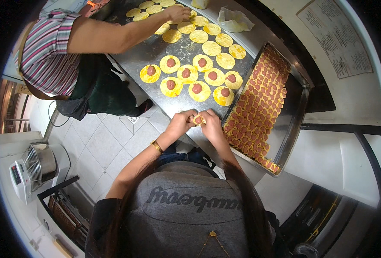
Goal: The person places a small sausage onto a round yellow dough disc, folds the dough around the sausage to form a pastry, and places it on a metal tray. The person repeats this process continuously while another person works nearby.
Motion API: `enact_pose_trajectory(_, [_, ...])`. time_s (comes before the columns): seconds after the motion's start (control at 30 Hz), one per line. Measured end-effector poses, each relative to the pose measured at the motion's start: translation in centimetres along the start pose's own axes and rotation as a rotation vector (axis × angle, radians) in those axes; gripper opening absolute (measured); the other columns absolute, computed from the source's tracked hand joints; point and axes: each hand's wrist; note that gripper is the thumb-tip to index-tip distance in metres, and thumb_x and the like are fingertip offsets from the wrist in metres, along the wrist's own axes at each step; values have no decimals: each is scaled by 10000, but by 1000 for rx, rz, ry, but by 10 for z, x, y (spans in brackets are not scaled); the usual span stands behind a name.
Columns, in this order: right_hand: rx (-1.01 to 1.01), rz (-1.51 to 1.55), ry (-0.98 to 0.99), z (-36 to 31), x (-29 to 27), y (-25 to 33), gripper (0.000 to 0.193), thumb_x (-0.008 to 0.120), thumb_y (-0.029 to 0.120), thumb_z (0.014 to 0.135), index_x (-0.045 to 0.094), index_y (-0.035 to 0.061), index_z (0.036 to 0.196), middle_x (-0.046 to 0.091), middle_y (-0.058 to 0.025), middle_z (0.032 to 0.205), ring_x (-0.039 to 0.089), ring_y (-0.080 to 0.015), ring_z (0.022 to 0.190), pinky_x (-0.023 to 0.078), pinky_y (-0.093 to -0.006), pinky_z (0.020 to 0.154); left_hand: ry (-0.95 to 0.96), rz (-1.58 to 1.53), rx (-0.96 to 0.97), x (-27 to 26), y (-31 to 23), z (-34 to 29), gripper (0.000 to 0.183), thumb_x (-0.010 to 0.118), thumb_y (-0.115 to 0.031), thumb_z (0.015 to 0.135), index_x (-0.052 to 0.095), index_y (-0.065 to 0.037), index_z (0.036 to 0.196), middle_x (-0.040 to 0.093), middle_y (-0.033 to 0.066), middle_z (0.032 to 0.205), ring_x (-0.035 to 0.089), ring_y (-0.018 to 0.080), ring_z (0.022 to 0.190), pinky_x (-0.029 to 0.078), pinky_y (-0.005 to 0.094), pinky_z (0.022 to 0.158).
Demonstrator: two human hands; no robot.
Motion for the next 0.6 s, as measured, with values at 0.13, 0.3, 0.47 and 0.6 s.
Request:
enact_pose_trajectory(0.13, [-35, 59, -77, 6, 1, 1, 366, 600, -126, 653, 611, -3, 997, 585, -176, 975, 586, -373, 888, 481, -411, 754, -8, 22, -65, 3, 4, 2, 257, 774, -101, 720, 611, 8, 886, 615, 99, 667, 605, 140, 605, 500, 280, 591])
enact_pose_trajectory(0.3, [71, -68, -38, 4, 0, 2, 337, 615, -105, 659, 624, 6, 977, 597, -168, 937, 592, -364, 881, 481, -407, 746, -8, 95, -61, 3, 6, 4, 233, 770, -110, 720, 610, 14, 836, 604, 99, 638, 591, 149, 583, 495, 300, 591])
enact_pose_trajectory(0.47, [33, 41, -90, 5, 3, -1, 311, 620, -100, 659, 631, 9, 950, 600, -168, 919, 596, -360, 872, 481, -403, 740, 14, 132, -55, -1, 2, 4, 233, 765, -81, 706, 603, 8, 848, 598, 118, 644, 588, 196, 573, 489, 318, 584])
enact_pose_trajectory(0.6, [25, -6, -145, 6, 2, 7, 219, 597, -81, 704, 635, 4, 902, 593, -175, 880, 595, -380, 838, 471, -434, 713, -91, 65, 63, -2, 2, 6, 254, 763, -43, 684, 601, 1, 874, 600, 136, 682, 603, 226, 601, 488, 323, 586])
Point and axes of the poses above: each hand's wrist, its own z-axis towards the middle knuckle, its own x-axis out of the palm, y = z × x
